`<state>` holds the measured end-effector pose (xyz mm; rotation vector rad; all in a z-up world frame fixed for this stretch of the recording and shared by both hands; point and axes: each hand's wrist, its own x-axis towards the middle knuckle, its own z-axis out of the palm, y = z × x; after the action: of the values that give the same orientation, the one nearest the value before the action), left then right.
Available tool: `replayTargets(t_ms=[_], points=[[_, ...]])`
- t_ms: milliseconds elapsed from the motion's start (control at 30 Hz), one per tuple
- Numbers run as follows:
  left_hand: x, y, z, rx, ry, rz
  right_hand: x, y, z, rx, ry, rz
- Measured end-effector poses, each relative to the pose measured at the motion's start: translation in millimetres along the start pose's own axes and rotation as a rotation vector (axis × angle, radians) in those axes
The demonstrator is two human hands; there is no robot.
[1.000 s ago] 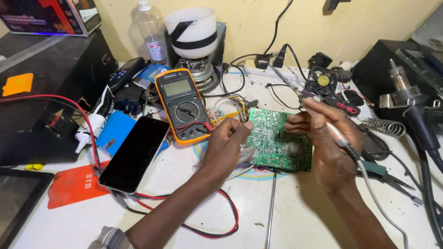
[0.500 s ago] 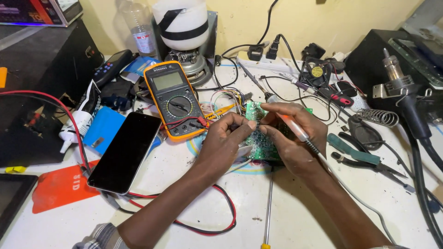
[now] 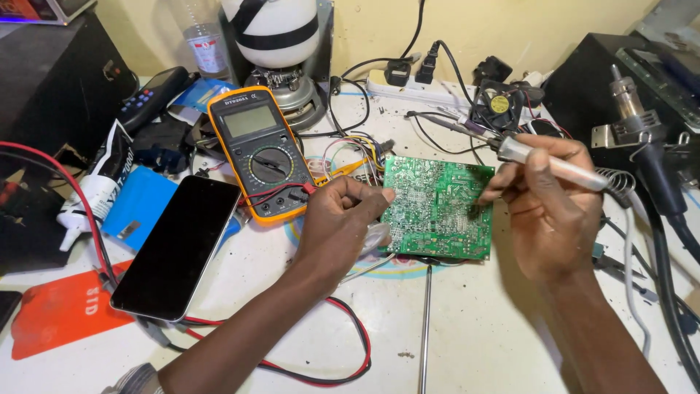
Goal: The person holds a tangled bundle of wires and components, then flips it to reveal a green circuit board. They use a soldering iron to apply heat to various points on the board's surface, moving the tool across different areas while holding the board steady with their other hand.
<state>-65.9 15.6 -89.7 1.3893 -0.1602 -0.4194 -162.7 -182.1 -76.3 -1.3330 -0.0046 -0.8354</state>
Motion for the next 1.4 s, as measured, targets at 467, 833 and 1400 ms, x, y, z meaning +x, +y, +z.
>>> replayTargets(t_ms=[467,833,1400], points=[[15,-7,-5,0.063,-0.04,0.053,3,0,-8,0.049,0.14,0.069],[16,-13,-5,0.045,-0.024,0.071,3,7,-15,-0.079,0.173,0.052],[15,-12,-3,0.091,-0.005,0.147,1,9,-18,0.022,0.077,0.024]])
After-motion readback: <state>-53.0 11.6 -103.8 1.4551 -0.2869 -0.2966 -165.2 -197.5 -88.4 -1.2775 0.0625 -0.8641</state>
